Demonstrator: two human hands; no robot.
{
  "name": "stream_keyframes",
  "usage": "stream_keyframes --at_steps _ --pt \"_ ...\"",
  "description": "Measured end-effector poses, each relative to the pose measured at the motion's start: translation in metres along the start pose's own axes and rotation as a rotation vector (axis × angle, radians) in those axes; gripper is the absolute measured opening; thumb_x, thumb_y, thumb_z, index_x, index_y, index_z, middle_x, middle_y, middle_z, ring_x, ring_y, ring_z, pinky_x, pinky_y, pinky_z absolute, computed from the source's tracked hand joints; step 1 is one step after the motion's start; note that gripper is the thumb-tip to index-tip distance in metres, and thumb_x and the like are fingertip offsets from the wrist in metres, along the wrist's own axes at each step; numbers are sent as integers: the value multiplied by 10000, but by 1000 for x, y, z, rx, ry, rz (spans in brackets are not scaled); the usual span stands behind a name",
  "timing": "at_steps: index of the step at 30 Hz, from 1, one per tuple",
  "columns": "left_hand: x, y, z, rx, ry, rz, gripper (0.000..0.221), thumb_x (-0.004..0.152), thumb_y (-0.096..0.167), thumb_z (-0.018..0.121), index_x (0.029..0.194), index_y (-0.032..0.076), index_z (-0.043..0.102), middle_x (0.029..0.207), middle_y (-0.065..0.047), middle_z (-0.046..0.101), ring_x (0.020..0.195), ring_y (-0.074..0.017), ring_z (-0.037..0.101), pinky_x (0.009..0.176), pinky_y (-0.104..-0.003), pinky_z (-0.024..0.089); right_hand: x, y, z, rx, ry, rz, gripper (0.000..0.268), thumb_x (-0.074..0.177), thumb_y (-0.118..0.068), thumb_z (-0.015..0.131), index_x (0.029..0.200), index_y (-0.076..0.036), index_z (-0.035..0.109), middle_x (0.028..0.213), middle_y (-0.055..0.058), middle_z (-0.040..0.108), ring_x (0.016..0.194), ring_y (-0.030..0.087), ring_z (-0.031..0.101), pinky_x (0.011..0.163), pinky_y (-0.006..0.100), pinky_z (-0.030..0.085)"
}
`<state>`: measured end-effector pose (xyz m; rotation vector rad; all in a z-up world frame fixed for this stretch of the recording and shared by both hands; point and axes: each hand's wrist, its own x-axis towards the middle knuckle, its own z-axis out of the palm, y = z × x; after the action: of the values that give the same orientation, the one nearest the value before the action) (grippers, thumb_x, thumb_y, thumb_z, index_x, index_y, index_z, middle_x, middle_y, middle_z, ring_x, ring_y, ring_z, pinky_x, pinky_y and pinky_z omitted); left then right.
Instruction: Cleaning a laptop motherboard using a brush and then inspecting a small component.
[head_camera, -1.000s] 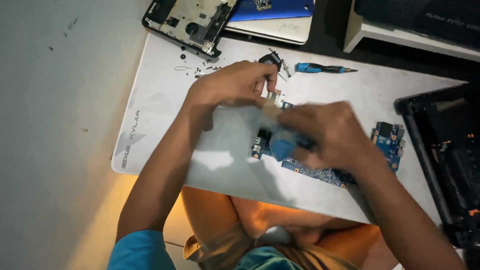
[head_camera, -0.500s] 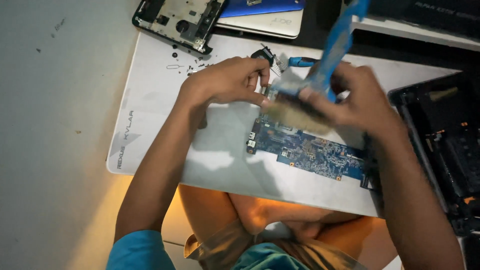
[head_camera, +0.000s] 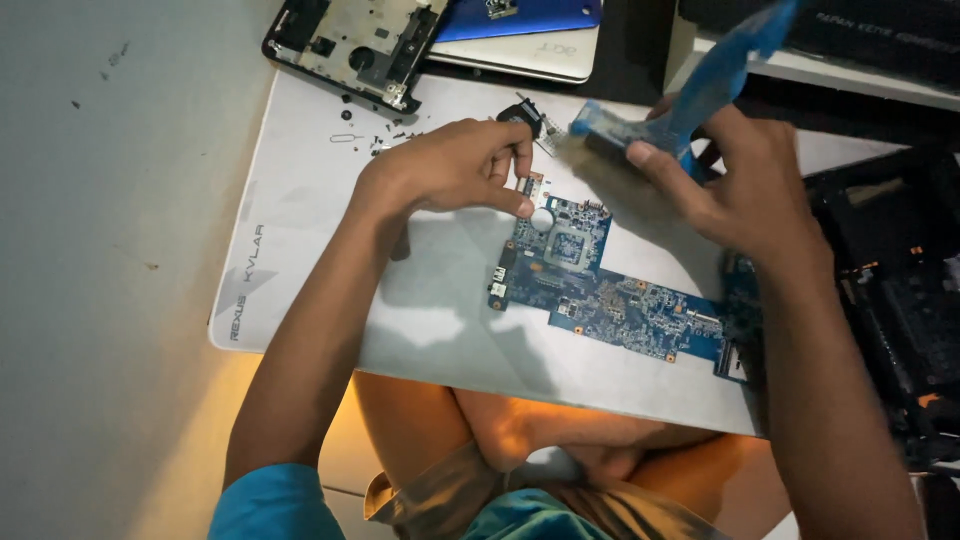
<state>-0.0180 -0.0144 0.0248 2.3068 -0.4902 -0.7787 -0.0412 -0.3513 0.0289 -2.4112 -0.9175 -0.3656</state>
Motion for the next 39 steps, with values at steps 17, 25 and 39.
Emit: stream_keyframes --at_steps 17,25,39 --pt "4 4 -4 33 -21 -37 353 1014 326 952 1211 220 678 923 2 687 784 -172 595 700 -364 411 7 -10 7 275 -259 110 476 1174 -480 592 1361 -66 734 1236 141 815 1052 283 811 843 377 645" --pt "4 7 -5 -6 -38 -82 427 957 403 990 1178 228 669 890 17 667 777 -162 572 721 -366 381 2 -24 12 177 -279 166 475 1167 -461 624 1346 -59 801 1218 157 855 965 286 832 783 385 662" --pt "-1 8 -6 -20 -44 -61 402 973 377 972 1176 203 672 927 13 677 806 -166 604 731 -364 415 2 -19 2 -3 -131 196 346 1261 -334 727 1436 -36 717 1095 144 786 860 324 715 759 479 490"
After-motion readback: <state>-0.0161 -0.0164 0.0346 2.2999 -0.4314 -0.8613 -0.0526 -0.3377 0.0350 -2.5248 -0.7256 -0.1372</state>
